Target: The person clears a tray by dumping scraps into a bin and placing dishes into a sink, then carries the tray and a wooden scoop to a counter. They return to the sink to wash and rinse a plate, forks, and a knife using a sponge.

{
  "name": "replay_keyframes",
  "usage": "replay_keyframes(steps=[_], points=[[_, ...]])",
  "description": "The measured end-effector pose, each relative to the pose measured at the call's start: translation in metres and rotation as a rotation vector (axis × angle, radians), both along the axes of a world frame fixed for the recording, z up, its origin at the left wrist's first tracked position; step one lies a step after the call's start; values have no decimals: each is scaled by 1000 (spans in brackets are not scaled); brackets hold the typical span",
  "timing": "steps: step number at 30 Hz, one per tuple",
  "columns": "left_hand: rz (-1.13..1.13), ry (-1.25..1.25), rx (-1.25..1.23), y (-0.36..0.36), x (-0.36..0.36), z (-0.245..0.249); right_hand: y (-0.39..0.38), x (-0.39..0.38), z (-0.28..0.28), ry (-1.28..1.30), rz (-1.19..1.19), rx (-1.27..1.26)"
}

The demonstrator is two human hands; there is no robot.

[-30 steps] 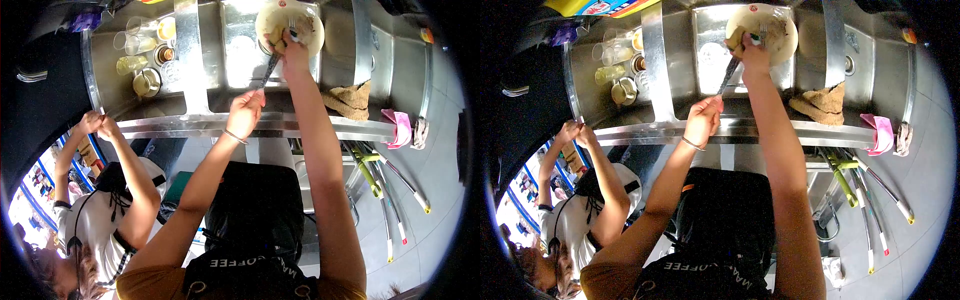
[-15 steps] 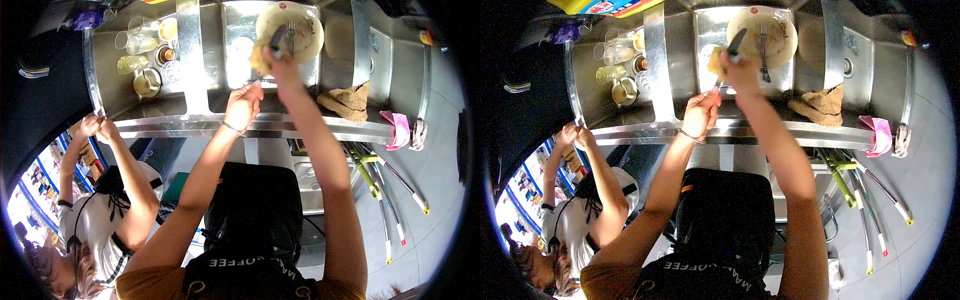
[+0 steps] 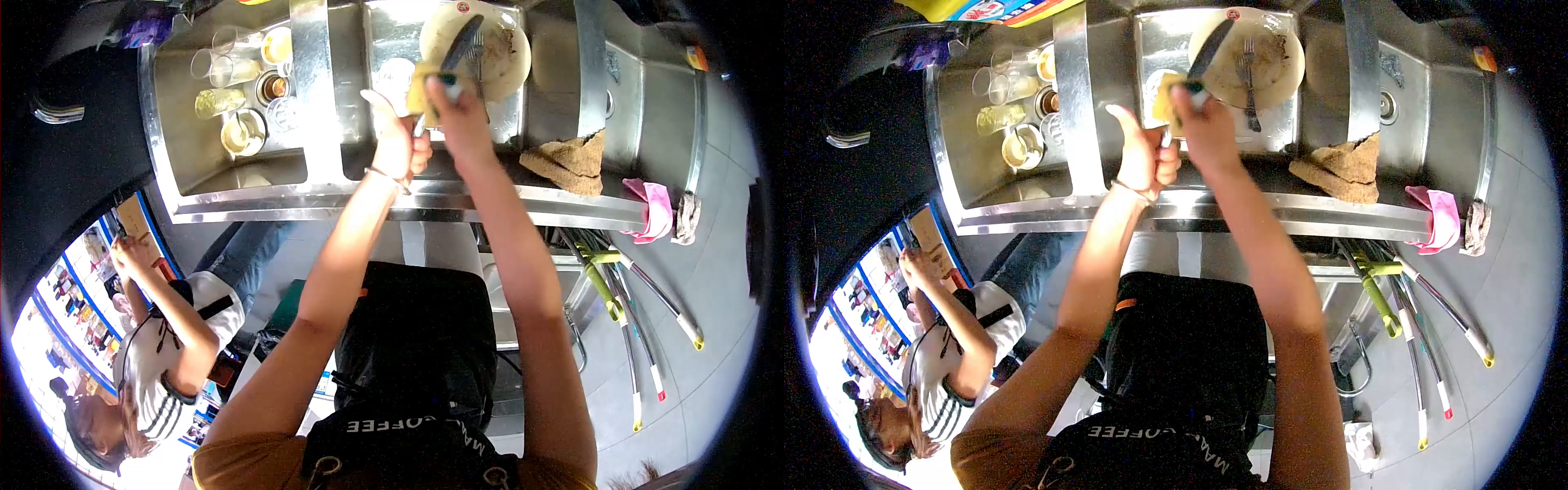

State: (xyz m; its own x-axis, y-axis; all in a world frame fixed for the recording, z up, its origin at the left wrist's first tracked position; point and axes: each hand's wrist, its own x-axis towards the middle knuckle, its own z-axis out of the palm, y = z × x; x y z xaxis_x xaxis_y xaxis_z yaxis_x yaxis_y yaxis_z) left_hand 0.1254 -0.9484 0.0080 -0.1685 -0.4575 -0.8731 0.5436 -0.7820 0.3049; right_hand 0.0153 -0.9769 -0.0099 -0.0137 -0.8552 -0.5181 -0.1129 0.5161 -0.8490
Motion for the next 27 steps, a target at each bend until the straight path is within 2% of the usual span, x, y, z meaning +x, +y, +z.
replay_keyframes(steps=[1,3,5,7,9,10,11,12,14,15,17,18,20,22,23,24,26,27], points=[[18,70,1,-6,5,-5,13,5,5,210,170,64],[32,97,11,-9,12,-14,32,12,-2,230,171,-177],[28,-43,-10,-4,7,-17,34,15,-6,230,166,-388],[11,-97,-16,5,2,-16,24,13,-9,147,124,-237],[-2,-213,-26,9,-8,-12,2,13,-4,23,-66,-155],[-20,-226,-21,11,-9,-8,-15,11,17,-38,-168,84],[-32,-220,-43,11,-8,-1,-31,7,9,53,-198,-165],[-45,-213,-63,11,-5,5,-43,2,3,-89,-341,-137],[-52,-176,-54,12,-1,5,-68,-12,-13,-100,-517,-53],[-54,-158,-51,11,2,4,-66,-17,-18,-201,-492,-71],[-31,33,-50,8,12,-6,-64,-18,-15,-403,-437,-110],[-20,129,-50,7,17,-10,-57,-17,-13,-315,-389,-84],[-13,223,-66,4,22,-3,-27,0,31,-137,-297,-33],[5,291,-85,3,24,0,0,5,23,-140,-66,-1],[32,231,-130,5,24,-2,11,10,15,-158,-43,-84],[-58,3,-273,8,22,-6,18,13,8,-178,-19,-167],[-237,-459,-551,17,15,-16,18,17,8,-225,-115,-130],[-352,-839,-777,22,14,-20,14,18,6,-214,-172,-109]])
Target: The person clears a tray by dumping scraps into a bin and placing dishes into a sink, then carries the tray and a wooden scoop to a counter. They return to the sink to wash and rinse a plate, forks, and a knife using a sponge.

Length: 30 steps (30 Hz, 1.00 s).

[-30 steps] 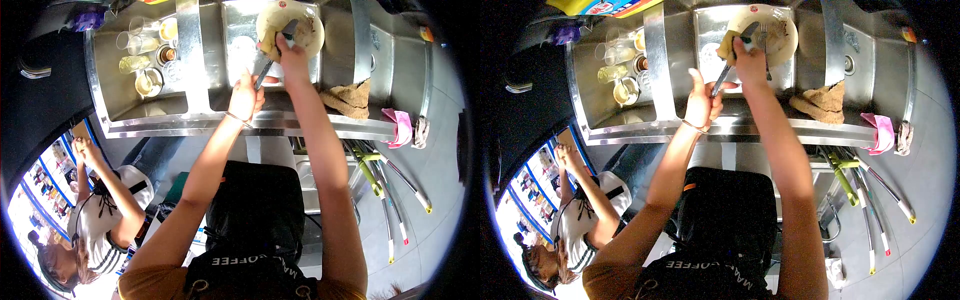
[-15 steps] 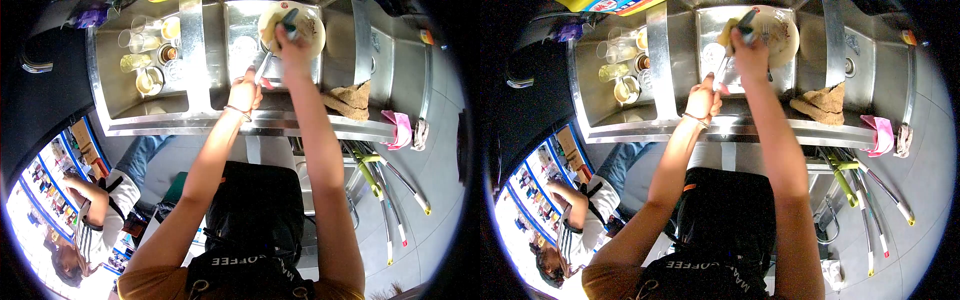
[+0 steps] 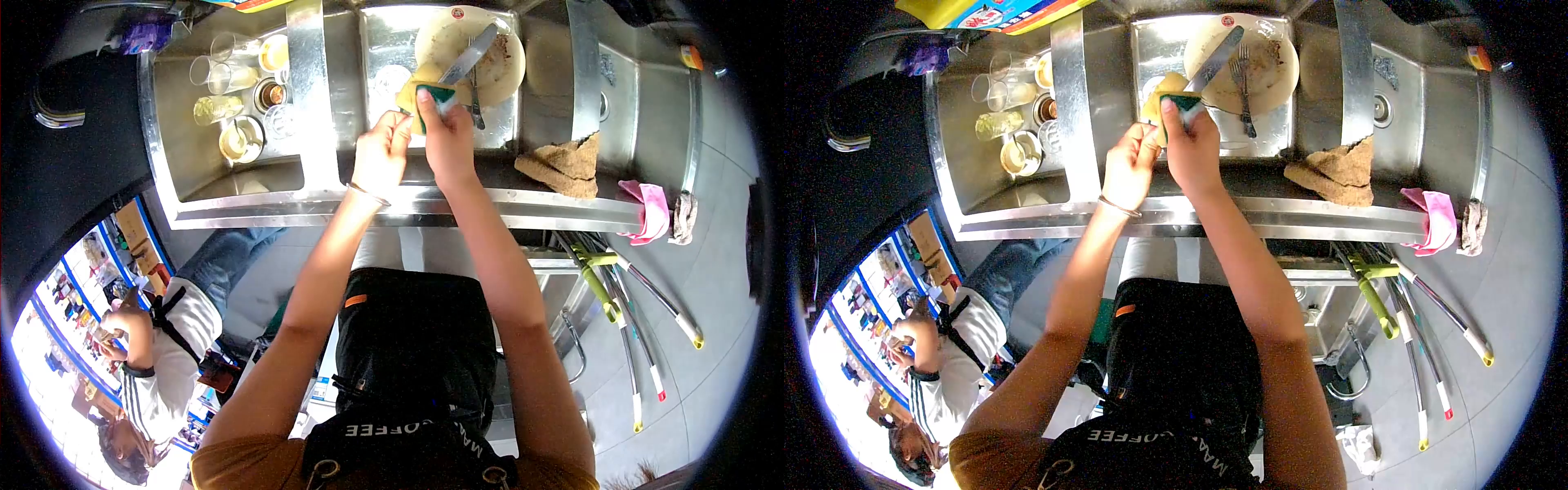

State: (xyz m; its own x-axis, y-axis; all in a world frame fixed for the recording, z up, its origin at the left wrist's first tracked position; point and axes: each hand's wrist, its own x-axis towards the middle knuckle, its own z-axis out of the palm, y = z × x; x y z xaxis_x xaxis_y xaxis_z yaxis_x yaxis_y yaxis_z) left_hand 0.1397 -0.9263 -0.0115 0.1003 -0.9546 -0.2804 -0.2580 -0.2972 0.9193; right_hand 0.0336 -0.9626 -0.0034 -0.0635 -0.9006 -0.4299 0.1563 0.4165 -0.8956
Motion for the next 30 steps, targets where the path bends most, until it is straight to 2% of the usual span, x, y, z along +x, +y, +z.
replay_keyframes(steps=[3,5,6,9,11,13,15,17,18,19,21,23,25,27,28,30], points=[[-3,-252,-79,5,-5,17,-18,1,16,-92,-184,43],[17,-195,-28,4,-4,27,-39,-9,24,-52,-236,173],[8,-178,2,3,-4,31,-47,-17,15,39,-257,108],[-14,-82,50,-1,-4,42,-74,-54,-47,-145,-321,48],[-30,-42,46,-8,-3,38,-67,-46,-29,-209,-438,182],[-19,64,90,-10,-2,32,-28,-12,27,-216,-229,0],[-3,130,151,-8,-4,40,-25,-7,21,-167,-292,-121],[-8,107,91,-2,-4,38,-59,-42,-12,-122,-331,263],[-9,110,83,1,-4,38,-76,-52,6,-373,-361,70],[-12,115,74,3,-4,37,-85,-57,7,-442,-300,54],[3,157,60,4,2,32,-66,-51,-5,-28,-233,171],[35,196,79,4,6,32,-39,-21,43,-188,-216,-28],[66,226,146,14,9,38,-40,-28,33,-153,-100,55],[40,193,132,18,8,40,-67,-44,-3,-132,-205,152],[34,180,118,17,8,40,-79,-54,44,-221,-125,320],[58,208,121,16,6,42,-56,-37,59,-163,-177,214]])
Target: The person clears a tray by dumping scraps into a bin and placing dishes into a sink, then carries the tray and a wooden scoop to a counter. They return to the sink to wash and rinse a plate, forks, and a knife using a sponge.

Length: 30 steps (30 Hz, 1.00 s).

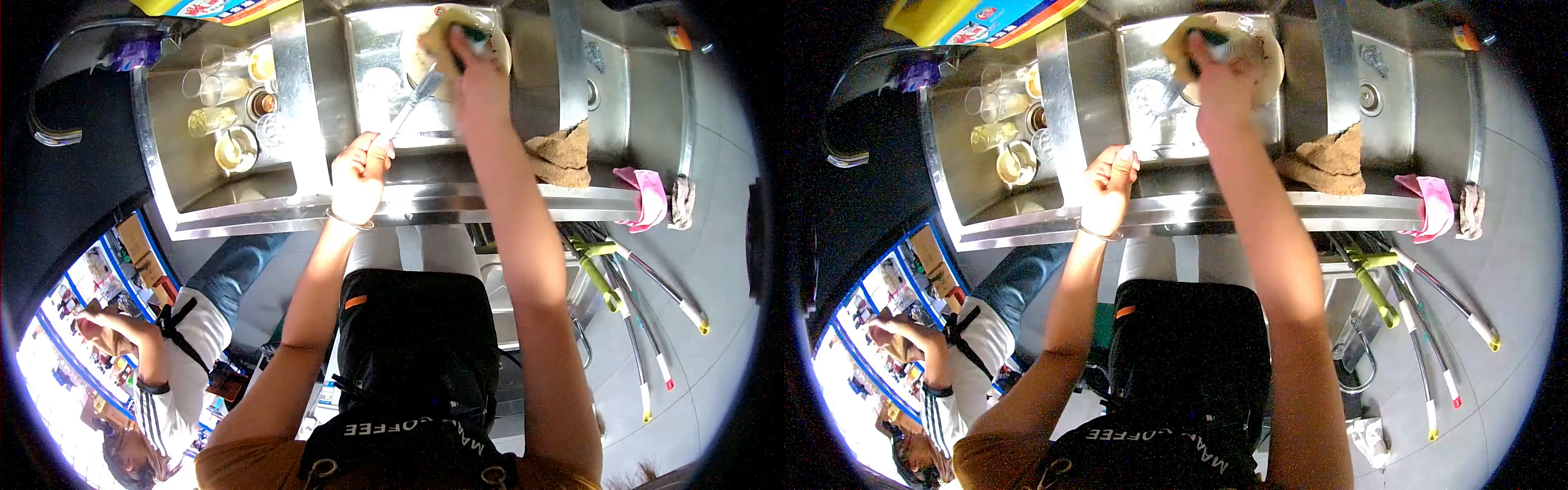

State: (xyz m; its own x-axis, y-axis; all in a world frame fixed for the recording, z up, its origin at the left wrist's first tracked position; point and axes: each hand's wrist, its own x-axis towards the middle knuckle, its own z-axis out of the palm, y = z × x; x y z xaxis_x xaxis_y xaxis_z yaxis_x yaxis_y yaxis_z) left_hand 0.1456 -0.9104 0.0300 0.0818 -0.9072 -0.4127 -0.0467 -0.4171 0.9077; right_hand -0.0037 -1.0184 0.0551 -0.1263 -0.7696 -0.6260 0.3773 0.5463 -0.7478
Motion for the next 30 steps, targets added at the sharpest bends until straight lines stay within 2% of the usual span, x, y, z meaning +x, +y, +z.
replay_keyframes(steps=[1,3,5,6,8,9,11,14,17,18,21,22,24,27,30], points=[[32,38,14,-2,-1,-1,9,14,3,37,-25,-52],[73,70,30,-2,-2,2,31,33,-16,-115,69,-134],[86,54,21,-3,-1,7,31,38,-10,-50,34,-133],[82,31,3,-3,1,7,21,34,-19,95,43,-107],[77,-11,-23,2,2,6,-17,12,-40,-8,-22,-131],[69,-11,-28,2,2,7,-33,8,-28,-110,-119,-96],[53,-7,-42,-1,2,9,-40,12,-33,-234,-222,-264],[71,470,280,-6,13,17,-40,3,-33,-341,-23,-283],[4,936,459,-7,28,11,-39,1,-25,-484,105,-281],[37,998,465,-6,29,8,-40,-6,-19,-311,146,-280],[54,1148,537,-3,32,9,-42,-23,-16,-569,-40,-216],[54,1142,526,-4,33,10,-42,-33,-26,-526,21,-295],[52,1132,504,-7,33,14,-34,-42,-26,-506,30,-294],[117,641,315,-9,26,21,-12,-41,-26,-461,13,-239],[117,371,161,-6,25,14,13,-31,-30,-407,-8,-136]])
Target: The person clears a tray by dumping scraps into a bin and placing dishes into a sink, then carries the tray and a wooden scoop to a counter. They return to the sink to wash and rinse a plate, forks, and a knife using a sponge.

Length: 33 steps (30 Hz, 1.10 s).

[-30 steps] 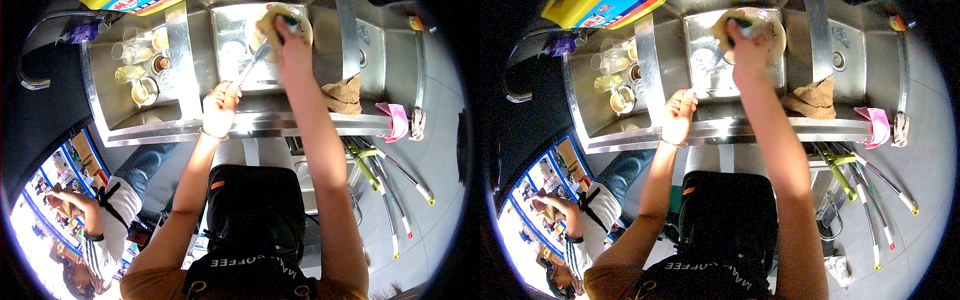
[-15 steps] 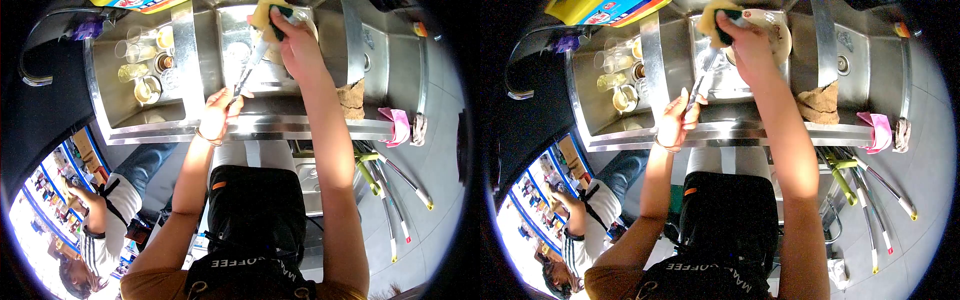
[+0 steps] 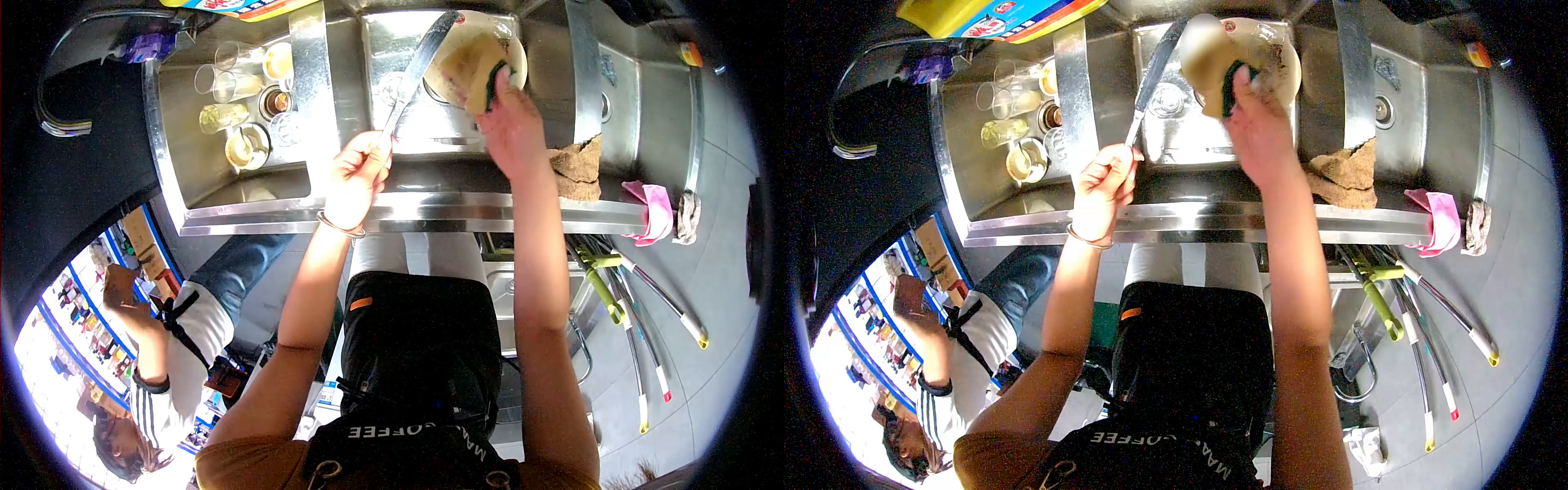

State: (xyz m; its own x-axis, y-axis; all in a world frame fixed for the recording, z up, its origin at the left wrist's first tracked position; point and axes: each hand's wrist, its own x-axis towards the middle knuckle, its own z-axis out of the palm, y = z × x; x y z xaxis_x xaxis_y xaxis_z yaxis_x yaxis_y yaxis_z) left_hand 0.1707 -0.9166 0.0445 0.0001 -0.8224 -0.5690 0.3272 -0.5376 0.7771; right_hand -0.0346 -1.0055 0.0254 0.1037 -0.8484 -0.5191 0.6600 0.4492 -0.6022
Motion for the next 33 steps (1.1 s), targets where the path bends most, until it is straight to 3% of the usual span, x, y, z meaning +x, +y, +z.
replay_keyframes(steps=[4,7,9,11,12,13,18,21,22,24,25,28,29,30,33], points=[[3,-188,-103,1,-2,-3,23,22,-13,53,136,61],[-10,-329,-228,2,-8,-8,32,42,7,395,380,49],[-18,-392,-264,4,-14,-12,35,65,12,265,172,-72],[-29,-392,-228,10,-18,-12,29,74,8,398,90,-49],[-19,-379,-177,11,-19,-11,21,76,7,415,-118,-72],[-46,-385,-174,12,-19,-12,6,66,0,394,-169,40],[-125,-301,-141,9,-22,-28,-19,37,-37,306,-424,53],[-179,-267,-122,5,-21,-37,13,47,-34,489,-150,-20],[-217,-268,-119,5,-17,-47,13,38,-34,589,-65,87],[-374,-358,-96,-1,-3,-70,3,-14,-84,875,-23,194],[-512,-367,-25,-7,6,-78,-2,-47,-97,839,-74,191],[-845,-827,-12,-12,21,-159,-10,-90,-86,630,-244,164],[-992,-1038,-78,-13,23,-193,-11,-93,-56,494,-296,145],[-1158,-1103,-32,-25,10,-197,-6,-107,-57,243,-231,5],[-1148,-927,186,-19,2,-286,5,-109,-24,-80,-176,-88]])
